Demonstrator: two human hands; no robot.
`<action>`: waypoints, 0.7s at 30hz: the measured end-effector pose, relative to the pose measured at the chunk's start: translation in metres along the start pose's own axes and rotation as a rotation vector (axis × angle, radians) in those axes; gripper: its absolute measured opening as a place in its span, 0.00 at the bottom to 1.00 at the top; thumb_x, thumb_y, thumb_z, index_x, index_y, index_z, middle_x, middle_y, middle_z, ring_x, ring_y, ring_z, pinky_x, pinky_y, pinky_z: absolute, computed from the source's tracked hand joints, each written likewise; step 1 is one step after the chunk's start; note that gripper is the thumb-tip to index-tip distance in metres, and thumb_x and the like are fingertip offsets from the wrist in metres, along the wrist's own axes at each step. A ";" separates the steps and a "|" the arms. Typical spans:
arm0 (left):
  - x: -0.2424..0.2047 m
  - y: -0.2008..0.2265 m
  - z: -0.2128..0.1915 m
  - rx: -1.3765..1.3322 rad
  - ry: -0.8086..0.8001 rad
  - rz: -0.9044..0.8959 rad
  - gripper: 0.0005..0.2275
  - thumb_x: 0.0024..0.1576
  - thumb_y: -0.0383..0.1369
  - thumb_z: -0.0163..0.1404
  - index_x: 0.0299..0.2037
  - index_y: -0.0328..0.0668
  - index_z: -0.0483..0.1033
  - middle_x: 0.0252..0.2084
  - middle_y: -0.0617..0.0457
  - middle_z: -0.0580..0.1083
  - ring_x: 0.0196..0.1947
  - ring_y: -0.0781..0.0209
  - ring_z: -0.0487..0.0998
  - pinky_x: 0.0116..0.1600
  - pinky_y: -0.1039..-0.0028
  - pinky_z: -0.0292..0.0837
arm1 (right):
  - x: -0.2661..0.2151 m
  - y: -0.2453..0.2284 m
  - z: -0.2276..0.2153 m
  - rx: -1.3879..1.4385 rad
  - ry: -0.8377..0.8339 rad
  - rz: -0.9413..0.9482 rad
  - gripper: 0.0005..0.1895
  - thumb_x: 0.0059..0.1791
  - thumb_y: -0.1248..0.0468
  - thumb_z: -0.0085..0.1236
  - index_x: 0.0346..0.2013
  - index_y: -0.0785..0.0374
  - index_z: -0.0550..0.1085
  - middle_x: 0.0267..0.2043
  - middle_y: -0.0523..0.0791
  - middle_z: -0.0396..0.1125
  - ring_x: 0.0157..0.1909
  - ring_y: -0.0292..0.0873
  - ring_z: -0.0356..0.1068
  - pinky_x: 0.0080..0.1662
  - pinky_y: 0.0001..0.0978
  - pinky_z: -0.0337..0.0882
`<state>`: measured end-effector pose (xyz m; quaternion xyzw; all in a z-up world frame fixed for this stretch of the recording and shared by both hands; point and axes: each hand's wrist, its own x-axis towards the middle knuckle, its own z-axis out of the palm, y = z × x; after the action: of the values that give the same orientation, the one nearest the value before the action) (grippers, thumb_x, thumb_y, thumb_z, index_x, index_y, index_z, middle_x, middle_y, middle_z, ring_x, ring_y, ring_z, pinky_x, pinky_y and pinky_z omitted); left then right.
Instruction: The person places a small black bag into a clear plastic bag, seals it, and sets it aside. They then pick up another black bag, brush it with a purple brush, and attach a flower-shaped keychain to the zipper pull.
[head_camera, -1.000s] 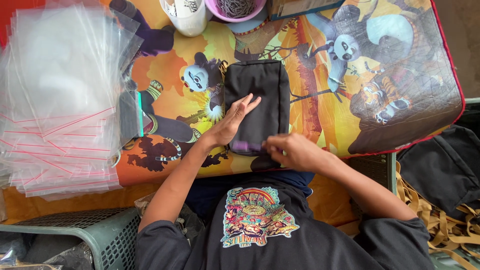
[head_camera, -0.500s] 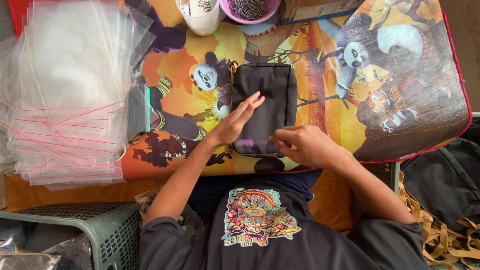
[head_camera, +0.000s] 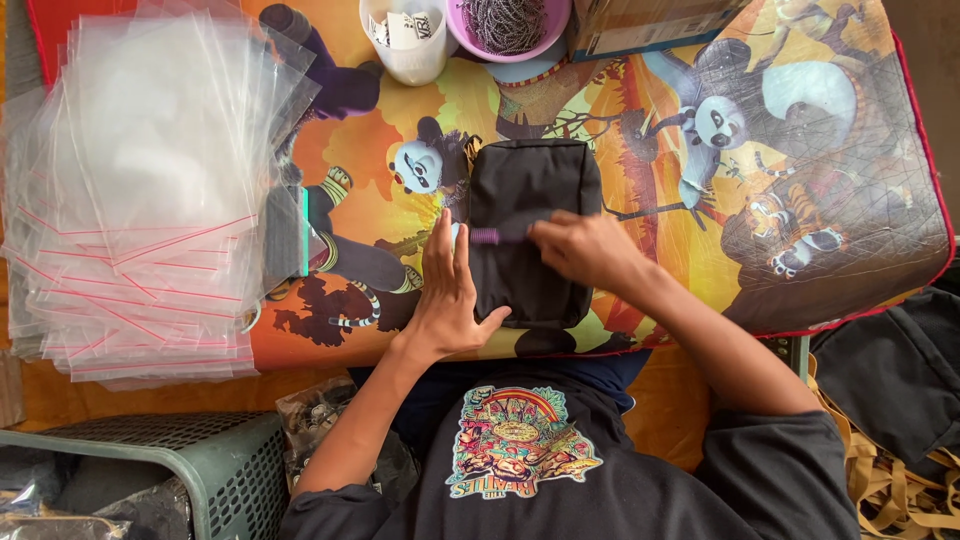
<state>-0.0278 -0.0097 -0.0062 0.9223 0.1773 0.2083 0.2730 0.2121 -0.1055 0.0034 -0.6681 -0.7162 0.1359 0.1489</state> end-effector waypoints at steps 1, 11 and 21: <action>0.002 -0.001 -0.001 0.008 -0.036 0.008 0.57 0.44 0.42 0.64 0.75 0.34 0.28 0.75 0.26 0.32 0.75 0.28 0.32 0.74 0.42 0.30 | 0.010 0.005 -0.009 -0.092 0.092 -0.001 0.05 0.50 0.55 0.47 0.34 0.49 0.70 0.30 0.46 0.67 0.26 0.59 0.72 0.31 0.52 0.72; 0.011 -0.007 0.007 0.158 -0.247 0.161 0.36 0.48 0.46 0.48 0.68 0.37 0.62 0.73 0.42 0.58 0.76 0.41 0.50 0.76 0.53 0.40 | 0.053 0.028 -0.047 -0.094 0.308 0.020 0.04 0.51 0.61 0.48 0.33 0.51 0.71 0.27 0.40 0.66 0.22 0.50 0.71 0.27 0.40 0.72; 0.036 -0.009 0.039 0.411 -0.091 0.204 0.30 0.50 0.50 0.49 0.64 0.51 0.67 0.54 0.44 0.69 0.56 0.37 0.69 0.59 0.50 0.65 | 0.014 0.063 -0.049 -0.026 0.360 0.177 0.03 0.51 0.61 0.52 0.39 0.52 0.71 0.28 0.47 0.68 0.32 0.57 0.72 0.33 0.49 0.70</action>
<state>0.0198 -0.0036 -0.0309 0.9801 0.1094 0.1526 0.0647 0.2888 -0.0869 0.0240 -0.7438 -0.6184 0.0175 0.2533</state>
